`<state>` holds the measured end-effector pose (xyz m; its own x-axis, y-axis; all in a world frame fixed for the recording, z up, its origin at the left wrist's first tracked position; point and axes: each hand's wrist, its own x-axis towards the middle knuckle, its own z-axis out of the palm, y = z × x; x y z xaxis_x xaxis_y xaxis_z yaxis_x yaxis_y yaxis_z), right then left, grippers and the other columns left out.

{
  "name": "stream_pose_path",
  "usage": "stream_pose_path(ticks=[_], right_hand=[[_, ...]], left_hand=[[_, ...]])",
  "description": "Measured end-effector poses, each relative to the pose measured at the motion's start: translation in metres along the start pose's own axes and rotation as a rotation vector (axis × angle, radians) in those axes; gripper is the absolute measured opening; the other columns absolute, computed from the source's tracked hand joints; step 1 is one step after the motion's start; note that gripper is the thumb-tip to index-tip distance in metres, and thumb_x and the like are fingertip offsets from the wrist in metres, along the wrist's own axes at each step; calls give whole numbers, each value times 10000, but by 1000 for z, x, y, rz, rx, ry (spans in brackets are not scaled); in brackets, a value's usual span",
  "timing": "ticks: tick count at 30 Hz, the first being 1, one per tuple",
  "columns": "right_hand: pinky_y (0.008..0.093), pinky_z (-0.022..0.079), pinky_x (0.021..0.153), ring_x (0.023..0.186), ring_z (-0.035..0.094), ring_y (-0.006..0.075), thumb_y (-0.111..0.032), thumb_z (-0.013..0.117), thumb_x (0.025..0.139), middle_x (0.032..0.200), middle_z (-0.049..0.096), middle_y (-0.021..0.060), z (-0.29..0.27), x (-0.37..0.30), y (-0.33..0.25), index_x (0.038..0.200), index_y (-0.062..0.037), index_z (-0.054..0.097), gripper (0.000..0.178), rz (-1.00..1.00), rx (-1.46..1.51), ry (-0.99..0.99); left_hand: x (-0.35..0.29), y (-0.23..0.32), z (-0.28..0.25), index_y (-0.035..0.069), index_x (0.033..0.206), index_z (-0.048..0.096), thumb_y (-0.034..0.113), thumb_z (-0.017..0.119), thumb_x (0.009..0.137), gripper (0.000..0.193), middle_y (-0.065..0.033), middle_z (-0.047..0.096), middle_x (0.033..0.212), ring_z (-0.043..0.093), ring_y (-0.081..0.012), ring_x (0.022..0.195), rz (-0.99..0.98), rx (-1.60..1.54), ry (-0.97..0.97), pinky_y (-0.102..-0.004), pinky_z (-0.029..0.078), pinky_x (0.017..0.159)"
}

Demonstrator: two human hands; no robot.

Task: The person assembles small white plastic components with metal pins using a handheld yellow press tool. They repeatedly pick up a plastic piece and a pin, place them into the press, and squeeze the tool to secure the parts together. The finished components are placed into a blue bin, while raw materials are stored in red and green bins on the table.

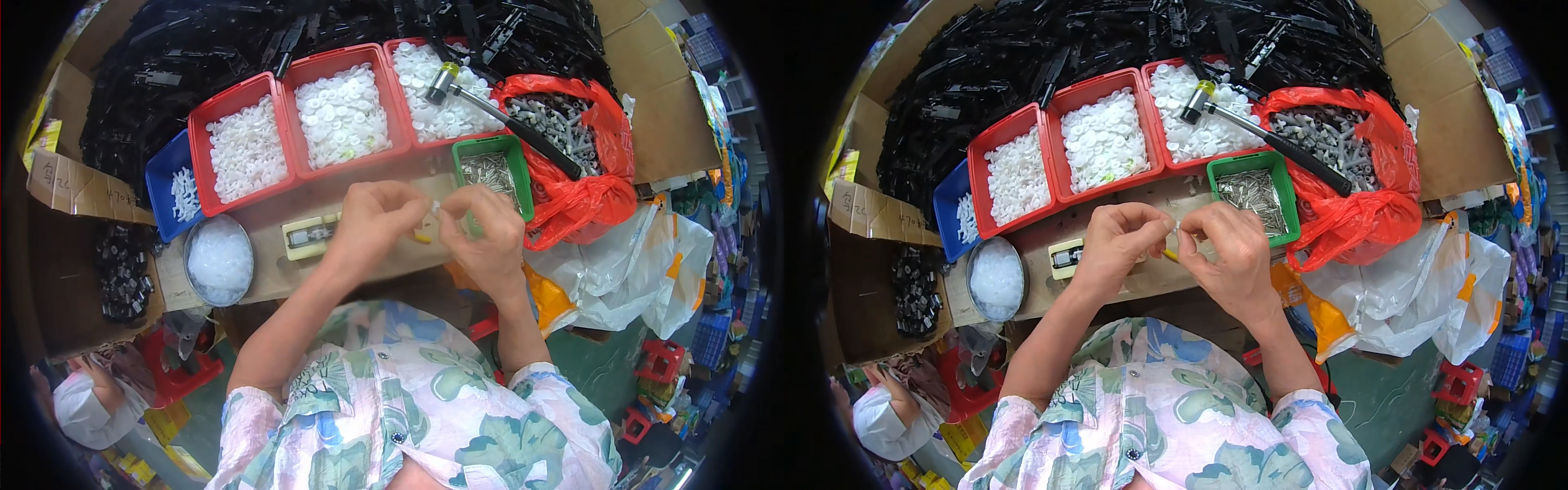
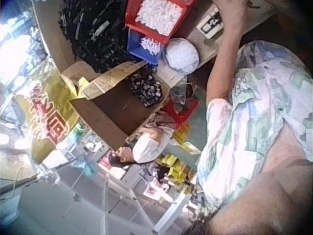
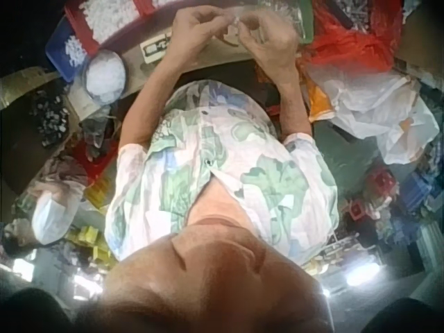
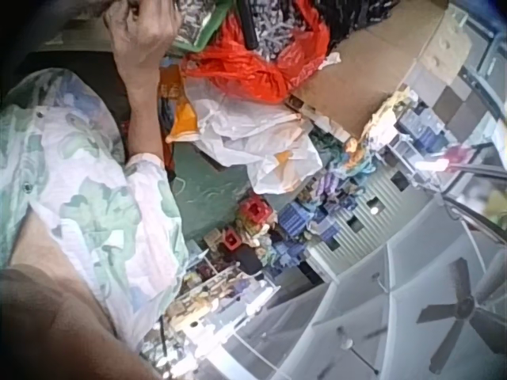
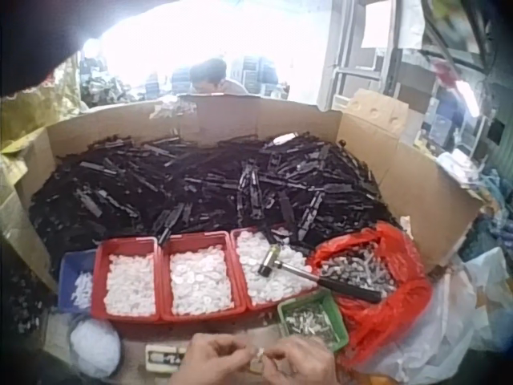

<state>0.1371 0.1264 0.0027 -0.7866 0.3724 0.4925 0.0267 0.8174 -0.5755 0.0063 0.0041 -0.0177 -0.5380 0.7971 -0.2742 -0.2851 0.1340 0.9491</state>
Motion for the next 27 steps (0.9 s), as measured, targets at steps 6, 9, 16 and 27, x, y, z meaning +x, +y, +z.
stream_pose_path(ticks=[6,9,16,27], right_hand=[[365,488,711,806,670,254,-5,770,783,912,680,82,3,-2,5,950,-39,686,190,-45,126,4],[368,502,726,833,673,261,8,764,782,946,681,86,9,-5,5,979,-41,693,215,-118,100,-7],[369,498,707,822,664,273,1,759,784,936,668,82,19,-3,3,952,-40,667,197,-112,140,4],[381,490,707,827,655,287,-2,727,812,921,644,90,42,-1,-15,951,-41,634,172,-84,254,-47]], left_hand=[[3,3,-19,42,806,679,155,708,888,142,-12,620,668,565,-98,519,-307,-310,-87,-220,471,505],[0,0,-23,35,816,674,151,698,893,142,-19,625,666,571,-99,517,-354,-351,-108,-219,471,503],[-20,4,-23,17,945,702,185,690,939,169,-12,621,700,578,-76,556,-238,-278,-34,-211,472,530],[-47,-18,-38,54,1243,693,38,817,818,443,10,640,876,569,-49,768,279,159,98,-216,470,661]])
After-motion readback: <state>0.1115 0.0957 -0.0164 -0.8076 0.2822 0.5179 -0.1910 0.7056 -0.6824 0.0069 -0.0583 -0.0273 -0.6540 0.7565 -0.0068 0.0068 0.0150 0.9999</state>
